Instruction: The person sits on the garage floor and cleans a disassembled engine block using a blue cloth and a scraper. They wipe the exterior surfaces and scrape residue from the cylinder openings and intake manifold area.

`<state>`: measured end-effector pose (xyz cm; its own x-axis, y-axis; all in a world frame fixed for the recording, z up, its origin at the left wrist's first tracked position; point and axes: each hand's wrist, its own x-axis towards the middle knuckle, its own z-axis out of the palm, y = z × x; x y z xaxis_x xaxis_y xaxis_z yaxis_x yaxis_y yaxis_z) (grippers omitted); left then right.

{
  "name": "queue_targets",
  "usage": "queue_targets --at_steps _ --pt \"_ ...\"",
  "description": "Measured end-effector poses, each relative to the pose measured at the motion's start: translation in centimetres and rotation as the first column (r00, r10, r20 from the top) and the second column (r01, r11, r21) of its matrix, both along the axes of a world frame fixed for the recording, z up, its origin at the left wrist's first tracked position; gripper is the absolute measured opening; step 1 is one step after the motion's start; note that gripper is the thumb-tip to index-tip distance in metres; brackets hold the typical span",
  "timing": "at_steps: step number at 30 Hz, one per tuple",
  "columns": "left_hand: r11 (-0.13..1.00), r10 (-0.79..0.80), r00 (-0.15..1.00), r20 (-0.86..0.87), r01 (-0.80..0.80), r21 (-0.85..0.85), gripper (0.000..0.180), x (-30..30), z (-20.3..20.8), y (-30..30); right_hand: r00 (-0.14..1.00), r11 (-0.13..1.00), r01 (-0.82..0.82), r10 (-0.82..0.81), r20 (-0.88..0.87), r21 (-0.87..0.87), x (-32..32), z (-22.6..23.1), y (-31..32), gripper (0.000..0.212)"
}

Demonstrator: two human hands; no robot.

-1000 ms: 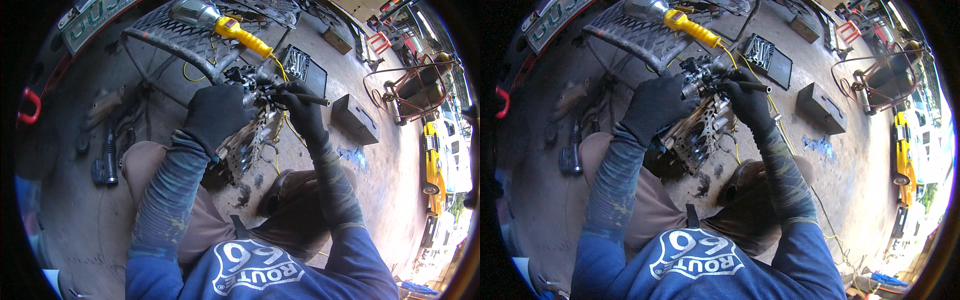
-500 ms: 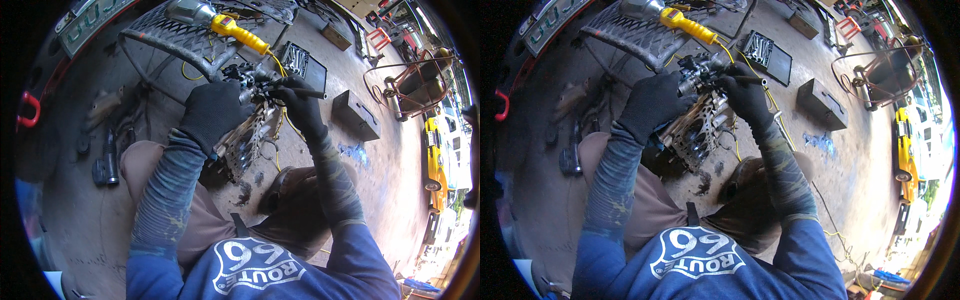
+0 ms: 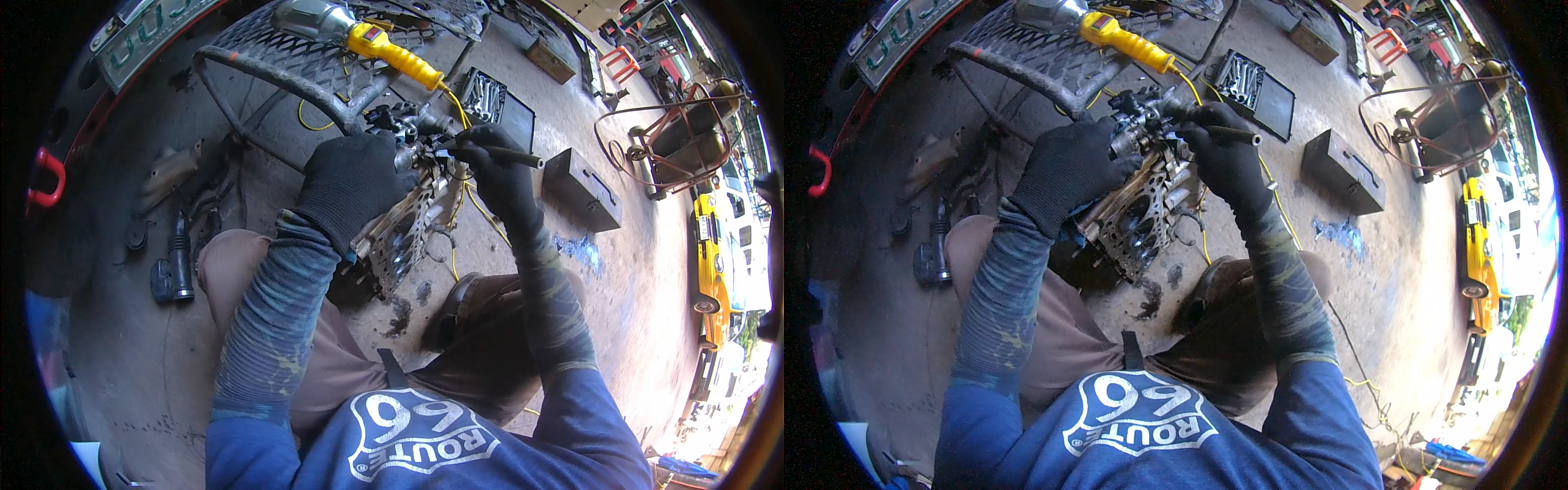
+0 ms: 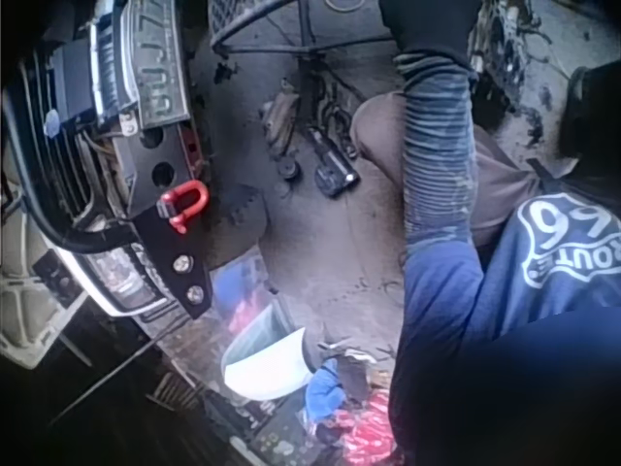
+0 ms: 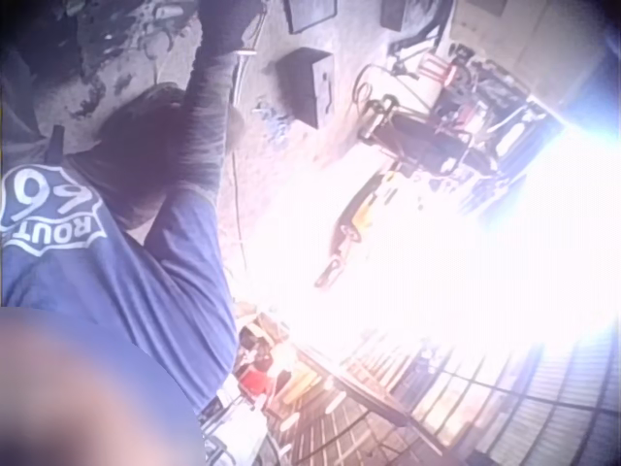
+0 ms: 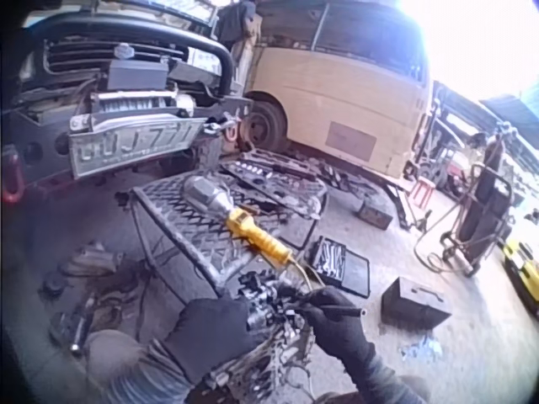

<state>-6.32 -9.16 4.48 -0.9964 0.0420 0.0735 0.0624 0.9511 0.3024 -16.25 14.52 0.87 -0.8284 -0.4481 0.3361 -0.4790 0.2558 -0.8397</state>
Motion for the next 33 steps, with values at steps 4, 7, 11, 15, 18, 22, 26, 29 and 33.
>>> queue_targets --at_steps 4,7,11,15,18,22,26,29,33 --pt "0.999 -0.002 1.000 0.011 0.002 -0.038 0.057 0.0 0.3 0.0 1.000 0.997 0.007 -0.006 -0.017 0.071 0.2 0.1 -0.4 0.015" --pt "1.000 -0.011 1.000 -0.003 0.011 0.003 0.057 0.1 0.3 0.0 1.000 0.997 0.003 -0.004 0.011 0.076 0.1 0.1 -0.5 0.013" --pt "1.000 0.002 1.000 0.006 -0.002 0.007 0.058 0.0 0.0 0.0 0.996 0.992 -0.017 0.028 -0.088 0.124 0.1 -0.4 -0.6 0.011" --pt "1.000 -0.013 0.999 -0.043 0.013 0.004 0.059 0.0 -0.2 -0.1 0.941 0.972 0.079 0.001 -0.337 0.223 -0.2 -0.8 -0.6 0.010" --pt "1.000 -0.023 1.000 -0.009 0.023 0.015 0.058 0.0 -0.1 -0.2 0.887 0.969 0.134 -0.023 -0.461 0.208 -0.7 -0.5 -0.4 0.010" --pt "0.999 -0.014 0.999 -0.049 0.015 0.032 0.056 0.2 -0.1 -0.2 0.983 0.998 0.058 -0.055 -0.173 0.007 -0.3 0.0 -0.2 0.007" --pt "1.000 -0.009 1.000 -0.004 0.009 -0.006 0.056 -0.1 0.0 0.0 0.997 0.999 0.030 -0.034 -0.069 -0.045 0.5 0.1 -0.8 0.011" --pt "1.000 -0.021 1.000 -0.015 0.021 0.008 0.056 -0.1 0.1 0.0 0.994 0.997 0.020 -0.012 -0.105 0.073 0.6 0.2 -0.8 0.010" --pt "1.000 0.000 1.000 0.020 0.000 -0.004 0.058 0.0 0.2 0.0 0.987 0.992 -0.013 0.033 -0.155 0.126 -0.1 -0.4 -0.5 0.009"
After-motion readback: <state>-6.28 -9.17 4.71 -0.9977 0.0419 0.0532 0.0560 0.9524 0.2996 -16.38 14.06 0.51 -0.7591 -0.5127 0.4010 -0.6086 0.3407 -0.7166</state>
